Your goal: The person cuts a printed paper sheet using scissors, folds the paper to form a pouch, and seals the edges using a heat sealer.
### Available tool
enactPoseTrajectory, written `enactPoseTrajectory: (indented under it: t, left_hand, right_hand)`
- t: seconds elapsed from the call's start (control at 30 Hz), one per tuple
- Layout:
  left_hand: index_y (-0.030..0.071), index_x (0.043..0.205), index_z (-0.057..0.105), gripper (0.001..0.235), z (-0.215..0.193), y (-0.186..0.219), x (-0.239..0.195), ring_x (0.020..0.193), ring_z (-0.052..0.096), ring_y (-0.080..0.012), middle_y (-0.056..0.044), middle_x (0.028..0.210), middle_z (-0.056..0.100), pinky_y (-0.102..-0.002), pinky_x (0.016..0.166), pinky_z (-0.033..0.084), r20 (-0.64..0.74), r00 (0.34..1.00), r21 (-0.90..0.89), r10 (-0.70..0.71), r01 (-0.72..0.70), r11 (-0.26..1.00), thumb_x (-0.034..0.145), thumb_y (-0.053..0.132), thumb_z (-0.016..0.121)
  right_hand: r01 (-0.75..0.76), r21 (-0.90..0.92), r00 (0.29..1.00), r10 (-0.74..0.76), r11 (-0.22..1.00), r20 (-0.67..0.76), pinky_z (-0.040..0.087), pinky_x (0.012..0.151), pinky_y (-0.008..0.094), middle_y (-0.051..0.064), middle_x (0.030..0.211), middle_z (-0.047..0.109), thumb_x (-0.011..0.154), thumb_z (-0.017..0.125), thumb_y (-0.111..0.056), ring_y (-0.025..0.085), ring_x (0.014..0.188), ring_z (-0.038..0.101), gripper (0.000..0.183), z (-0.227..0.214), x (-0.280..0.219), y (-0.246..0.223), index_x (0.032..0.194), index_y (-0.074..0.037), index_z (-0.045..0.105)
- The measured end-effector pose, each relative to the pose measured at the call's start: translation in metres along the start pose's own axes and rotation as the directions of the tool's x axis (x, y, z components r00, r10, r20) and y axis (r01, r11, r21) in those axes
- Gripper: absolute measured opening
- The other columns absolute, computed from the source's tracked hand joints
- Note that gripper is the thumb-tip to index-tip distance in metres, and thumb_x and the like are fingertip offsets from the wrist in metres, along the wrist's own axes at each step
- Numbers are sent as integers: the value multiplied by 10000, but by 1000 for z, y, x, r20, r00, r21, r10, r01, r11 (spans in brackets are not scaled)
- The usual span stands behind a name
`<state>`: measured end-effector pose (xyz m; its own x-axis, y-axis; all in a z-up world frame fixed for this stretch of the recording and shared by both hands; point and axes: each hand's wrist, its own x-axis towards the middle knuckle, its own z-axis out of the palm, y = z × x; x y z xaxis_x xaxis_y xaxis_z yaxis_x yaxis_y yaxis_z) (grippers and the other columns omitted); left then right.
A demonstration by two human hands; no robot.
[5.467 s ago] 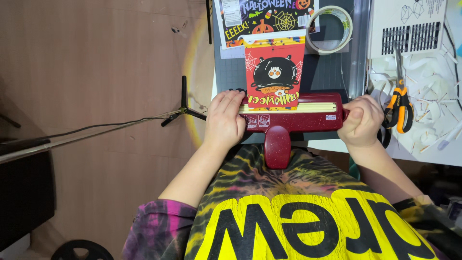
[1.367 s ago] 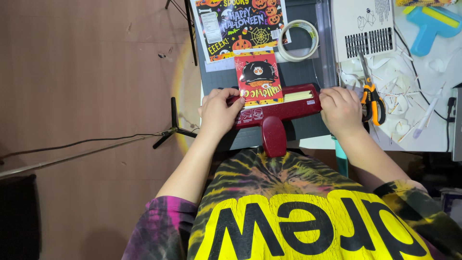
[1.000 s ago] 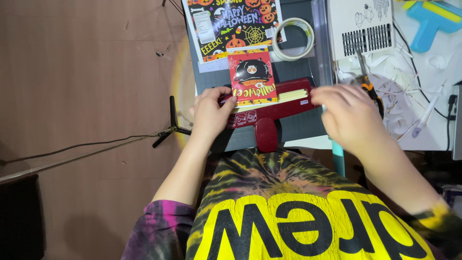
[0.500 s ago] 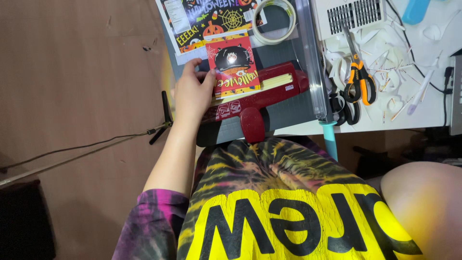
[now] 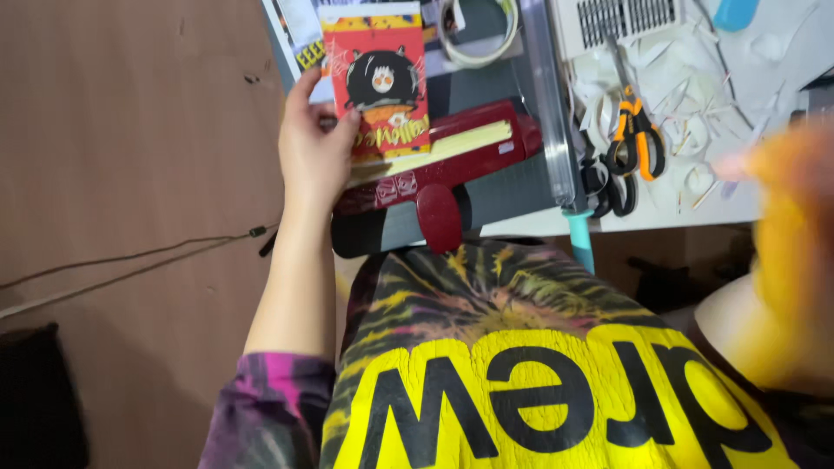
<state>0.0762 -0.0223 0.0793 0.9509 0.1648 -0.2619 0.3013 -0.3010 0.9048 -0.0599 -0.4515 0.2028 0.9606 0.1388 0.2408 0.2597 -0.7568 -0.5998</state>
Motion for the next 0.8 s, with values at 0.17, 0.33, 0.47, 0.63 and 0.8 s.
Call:
enactPoseTrajectory:
  t: [0.17, 0.33, 0.47, 0.63, 0.8]
  left_hand:
    - [41, 1263, 533, 394, 0, -10, -33, 1062, 734, -237, -87, 1089, 732, -399, 872, 656, 100, 986, -707, -135, 166, 687, 895, 52, 676]
    - [27, 1220, 578, 397, 25, -51, -58, 1098, 693, -373, -217, 1230, 655, -424, 666, 676, 314, 928, -919, -201, 351, 182, 843, -51, 676]
    - [-18, 1411, 422, 609, 53, -60, -76, 1255, 592, -420, -277, 1384, 573, -575, 992, 554, 397, 912, -917, -103, 391, -80, 831, -133, 568]
    - [9, 1406, 418, 581, 72, -50, -93, 1306, 547, -406, -260, 1412, 542, -601, 999, 534, 422, 891, -906, -167, 407, -117, 856, -141, 529]
    - [28, 1417, 415, 559, 72, -46, -101, 1327, 539, -403, -248, 1427, 538, -604, 1010, 522, 471, 865, -880, -174, 444, -170, 883, -81, 539]
  right_hand:
    - [-194, -453, 939, 298, 870, 171, 510, 906, 485, 185, 1178, 742, 1089, 649, -78, 375, 1059, 692, 195, 57, 53, 35, 1246, -26, 752]
    - [-263, -685, 766, 579, 679, 280, 539, 799, 574, 182, 1159, 739, 1003, 618, -366, 425, 1031, 685, 359, 121, -15, 124, 1245, -114, 705]
    - [-244, -553, 915, 378, 796, 140, 511, 763, 566, 198, 1097, 690, 938, 747, -185, 443, 996, 661, 324, 150, -47, 160, 1190, -6, 651]
    - [-260, -550, 912, 388, 794, 129, 524, 722, 582, 218, 1026, 723, 939, 744, -153, 474, 931, 680, 398, 153, -43, 163, 1277, 15, 620]
    - [-577, -507, 618, 748, 640, 240, 488, 826, 442, 163, 952, 734, 852, 597, -290, 397, 942, 668, 282, 128, -14, 143, 993, -77, 717]
